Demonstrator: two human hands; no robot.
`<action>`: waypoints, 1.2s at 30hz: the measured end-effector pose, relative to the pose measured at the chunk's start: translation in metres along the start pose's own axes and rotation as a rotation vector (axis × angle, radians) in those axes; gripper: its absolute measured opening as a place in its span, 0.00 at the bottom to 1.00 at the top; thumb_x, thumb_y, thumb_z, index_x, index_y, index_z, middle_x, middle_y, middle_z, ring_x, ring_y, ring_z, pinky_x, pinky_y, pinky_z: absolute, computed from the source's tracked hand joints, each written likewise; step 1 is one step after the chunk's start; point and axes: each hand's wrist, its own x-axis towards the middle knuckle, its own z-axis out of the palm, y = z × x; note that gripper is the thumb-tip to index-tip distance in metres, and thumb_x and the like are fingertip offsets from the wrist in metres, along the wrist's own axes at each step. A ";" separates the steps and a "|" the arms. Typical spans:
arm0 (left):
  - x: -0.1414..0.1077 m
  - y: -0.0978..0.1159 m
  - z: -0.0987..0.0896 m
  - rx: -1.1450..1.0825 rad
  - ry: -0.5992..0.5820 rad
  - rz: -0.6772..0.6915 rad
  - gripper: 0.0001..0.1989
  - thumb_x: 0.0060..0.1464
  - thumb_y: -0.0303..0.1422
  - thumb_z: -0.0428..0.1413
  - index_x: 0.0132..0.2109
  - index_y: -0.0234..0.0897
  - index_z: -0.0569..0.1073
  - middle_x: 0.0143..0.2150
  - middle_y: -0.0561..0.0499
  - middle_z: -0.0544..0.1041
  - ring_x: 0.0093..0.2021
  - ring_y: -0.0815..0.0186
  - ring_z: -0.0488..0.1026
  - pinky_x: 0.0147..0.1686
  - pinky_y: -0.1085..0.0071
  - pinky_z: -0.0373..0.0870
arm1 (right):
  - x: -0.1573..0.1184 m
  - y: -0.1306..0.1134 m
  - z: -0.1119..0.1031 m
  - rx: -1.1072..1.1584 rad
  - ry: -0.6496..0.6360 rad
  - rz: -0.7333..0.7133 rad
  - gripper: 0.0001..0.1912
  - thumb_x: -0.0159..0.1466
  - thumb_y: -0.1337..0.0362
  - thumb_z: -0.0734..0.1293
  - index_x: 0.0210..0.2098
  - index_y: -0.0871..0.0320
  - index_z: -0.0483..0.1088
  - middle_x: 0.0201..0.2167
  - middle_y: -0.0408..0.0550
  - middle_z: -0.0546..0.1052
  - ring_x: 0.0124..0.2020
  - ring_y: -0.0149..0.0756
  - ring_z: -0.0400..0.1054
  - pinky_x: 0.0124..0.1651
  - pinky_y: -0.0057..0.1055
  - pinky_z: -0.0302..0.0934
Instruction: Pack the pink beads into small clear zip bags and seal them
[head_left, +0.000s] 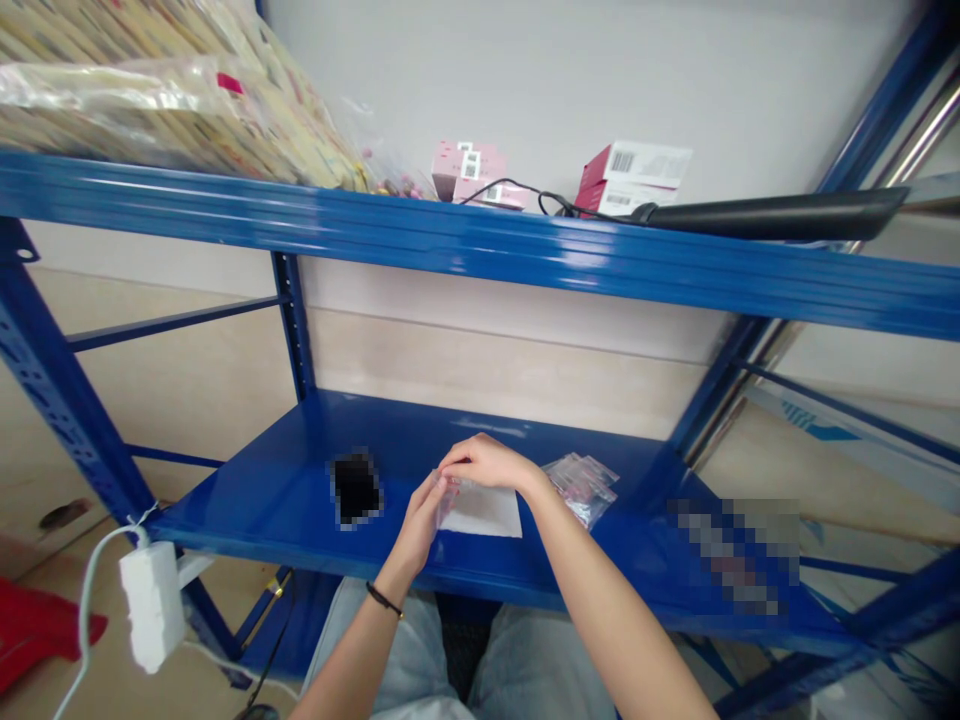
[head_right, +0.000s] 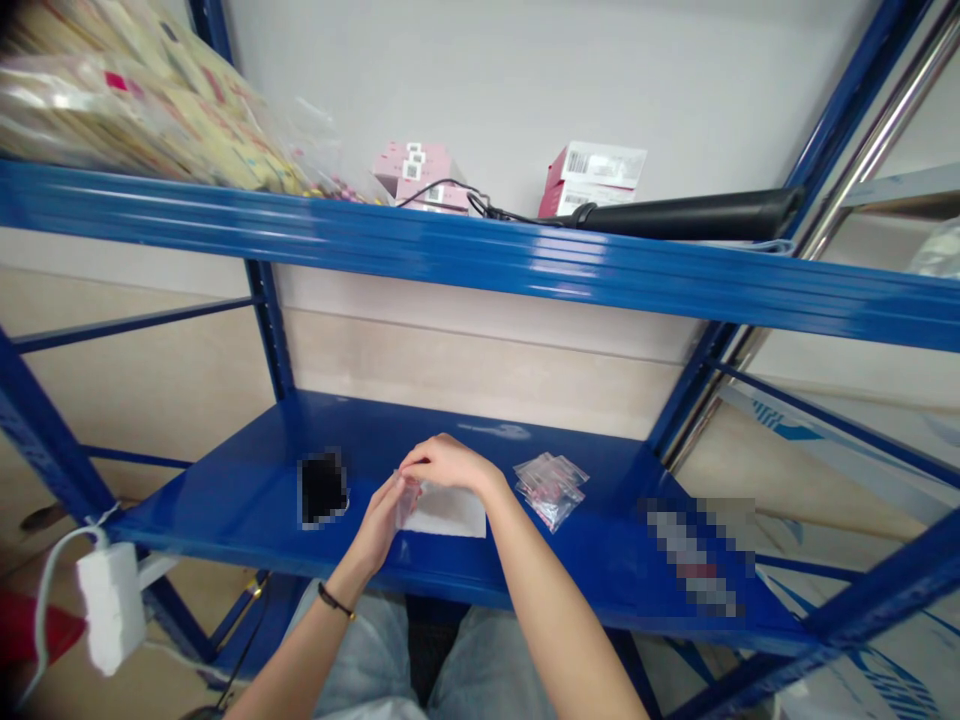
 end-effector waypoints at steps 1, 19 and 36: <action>0.000 0.000 -0.001 0.007 0.002 0.006 0.21 0.53 0.46 0.66 0.48 0.38 0.80 0.40 0.47 0.80 0.38 0.63 0.75 0.38 0.72 0.67 | -0.002 0.001 0.001 0.020 0.028 0.002 0.12 0.67 0.63 0.65 0.40 0.54 0.82 0.38 0.45 0.83 0.40 0.36 0.76 0.43 0.26 0.64; 0.003 -0.002 -0.002 0.066 0.048 0.054 0.23 0.53 0.50 0.64 0.45 0.36 0.81 0.38 0.46 0.80 0.34 0.65 0.73 0.34 0.72 0.64 | -0.064 0.121 0.044 -0.098 0.689 0.422 0.14 0.66 0.67 0.61 0.42 0.55 0.78 0.42 0.51 0.80 0.47 0.42 0.72 0.53 0.37 0.64; 0.005 -0.002 -0.005 0.061 0.051 -0.001 0.27 0.53 0.53 0.63 0.46 0.33 0.80 0.33 0.48 0.78 0.29 0.66 0.70 0.31 0.73 0.62 | -0.058 0.125 0.062 -0.353 0.522 0.483 0.15 0.65 0.74 0.64 0.47 0.57 0.78 0.42 0.51 0.79 0.47 0.41 0.68 0.51 0.32 0.60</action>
